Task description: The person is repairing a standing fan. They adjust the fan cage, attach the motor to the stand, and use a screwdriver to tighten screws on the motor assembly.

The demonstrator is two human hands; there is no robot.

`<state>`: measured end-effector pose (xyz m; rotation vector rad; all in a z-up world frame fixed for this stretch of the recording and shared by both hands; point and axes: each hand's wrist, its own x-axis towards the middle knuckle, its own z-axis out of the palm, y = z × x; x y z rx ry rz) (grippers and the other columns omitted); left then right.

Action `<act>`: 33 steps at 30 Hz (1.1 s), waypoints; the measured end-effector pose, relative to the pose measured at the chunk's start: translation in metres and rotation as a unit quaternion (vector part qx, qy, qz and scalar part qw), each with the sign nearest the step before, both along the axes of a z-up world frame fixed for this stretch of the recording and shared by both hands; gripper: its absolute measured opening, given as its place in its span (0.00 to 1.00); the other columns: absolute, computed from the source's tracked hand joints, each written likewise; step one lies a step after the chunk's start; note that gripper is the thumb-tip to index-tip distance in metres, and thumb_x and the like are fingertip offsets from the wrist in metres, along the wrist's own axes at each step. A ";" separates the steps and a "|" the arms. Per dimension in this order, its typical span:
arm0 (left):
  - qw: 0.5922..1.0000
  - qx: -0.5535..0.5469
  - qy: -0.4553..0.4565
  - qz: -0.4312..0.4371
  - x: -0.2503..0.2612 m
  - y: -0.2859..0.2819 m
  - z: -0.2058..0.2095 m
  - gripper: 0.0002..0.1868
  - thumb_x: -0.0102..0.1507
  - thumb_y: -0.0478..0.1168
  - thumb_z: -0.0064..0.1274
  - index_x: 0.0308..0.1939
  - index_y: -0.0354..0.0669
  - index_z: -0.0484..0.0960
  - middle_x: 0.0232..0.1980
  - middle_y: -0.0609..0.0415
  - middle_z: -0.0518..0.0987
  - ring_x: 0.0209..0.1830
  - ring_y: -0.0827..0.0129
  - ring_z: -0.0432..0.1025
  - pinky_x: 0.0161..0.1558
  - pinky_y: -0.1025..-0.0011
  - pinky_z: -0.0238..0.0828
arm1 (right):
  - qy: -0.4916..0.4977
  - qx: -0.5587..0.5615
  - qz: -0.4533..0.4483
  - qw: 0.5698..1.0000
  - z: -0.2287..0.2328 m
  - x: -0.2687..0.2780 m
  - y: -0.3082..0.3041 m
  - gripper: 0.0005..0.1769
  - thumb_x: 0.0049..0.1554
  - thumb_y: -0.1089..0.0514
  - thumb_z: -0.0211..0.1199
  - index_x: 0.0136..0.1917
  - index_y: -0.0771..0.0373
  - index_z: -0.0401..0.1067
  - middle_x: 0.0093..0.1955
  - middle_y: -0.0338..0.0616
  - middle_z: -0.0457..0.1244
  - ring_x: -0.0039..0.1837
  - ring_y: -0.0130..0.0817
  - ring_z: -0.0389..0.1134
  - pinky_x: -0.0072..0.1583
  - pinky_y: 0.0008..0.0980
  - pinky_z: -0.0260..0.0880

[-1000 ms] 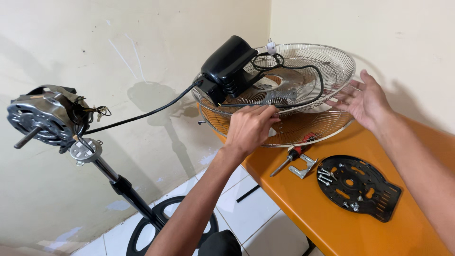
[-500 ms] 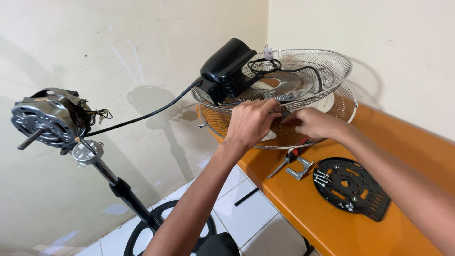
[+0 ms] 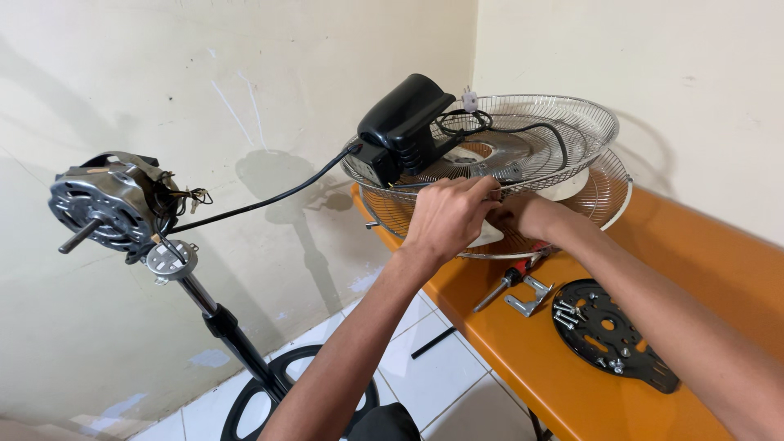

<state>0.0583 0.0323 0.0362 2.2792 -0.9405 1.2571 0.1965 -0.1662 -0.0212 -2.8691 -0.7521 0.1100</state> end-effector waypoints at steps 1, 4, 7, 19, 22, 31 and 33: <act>1.000 0.005 0.013 0.005 0.000 0.001 0.000 0.07 0.61 0.36 0.58 0.41 0.40 0.78 0.33 0.49 0.81 0.32 0.56 0.76 0.38 0.61 0.73 | -0.005 0.005 0.012 1.000 -0.001 0.004 -0.003 0.14 0.60 0.53 0.58 0.57 0.51 0.80 0.57 0.45 0.72 0.57 0.42 0.73 0.59 0.39 0.71; 0.999 0.011 0.030 0.008 0.000 0.002 -0.001 0.07 0.62 0.36 0.59 0.40 0.40 0.78 0.32 0.49 0.81 0.32 0.56 0.76 0.39 0.60 0.73 | 0.013 0.033 0.024 0.999 -0.004 0.009 -0.012 0.14 0.57 0.52 0.62 0.56 0.49 0.81 0.57 0.41 0.73 0.57 0.37 0.73 0.60 0.36 0.71; 1.000 0.007 0.018 -0.002 -0.001 0.003 -0.001 0.06 0.62 0.37 0.58 0.40 0.40 0.77 0.33 0.50 0.81 0.33 0.57 0.77 0.40 0.60 0.73 | 0.015 0.041 0.060 0.997 0.000 0.006 -0.015 0.14 0.56 0.52 0.64 0.55 0.46 0.82 0.56 0.37 0.73 0.58 0.35 0.73 0.61 0.34 0.70; 1.000 -0.001 0.015 -0.005 -0.001 0.005 -0.002 0.07 0.62 0.38 0.59 0.40 0.41 0.78 0.32 0.50 0.81 0.34 0.55 0.76 0.40 0.59 0.73 | 0.017 0.073 0.057 0.996 0.021 -0.035 -0.002 0.12 0.52 0.52 0.68 0.51 0.51 0.83 0.49 0.41 0.74 0.49 0.36 0.75 0.55 0.35 0.73; 1.000 -0.001 0.016 -0.007 -0.002 0.005 0.000 0.08 0.61 0.39 0.60 0.40 0.41 0.78 0.32 0.49 0.81 0.33 0.54 0.76 0.39 0.59 0.73 | 0.010 0.053 0.067 0.996 0.024 -0.037 0.000 0.12 0.51 0.51 0.67 0.49 0.54 0.81 0.47 0.44 0.74 0.48 0.38 0.74 0.54 0.36 0.72; 1.000 0.000 0.018 -0.016 -0.006 0.008 0.003 0.08 0.61 0.39 0.59 0.40 0.42 0.78 0.34 0.50 0.82 0.35 0.54 0.77 0.39 0.59 0.73 | 0.061 0.015 0.031 0.998 0.040 -0.048 0.007 0.14 0.47 0.51 0.69 0.42 0.63 0.78 0.41 0.48 0.72 0.45 0.41 0.70 0.51 0.39 0.70; 1.000 0.004 0.021 -0.013 -0.006 0.008 0.003 0.07 0.61 0.39 0.59 0.40 0.42 0.78 0.34 0.50 0.82 0.35 0.54 0.77 0.39 0.59 0.73 | 0.068 0.010 0.033 0.997 0.042 -0.049 0.008 0.15 0.47 0.51 0.69 0.42 0.63 0.78 0.41 0.48 0.72 0.45 0.40 0.69 0.51 0.39 0.70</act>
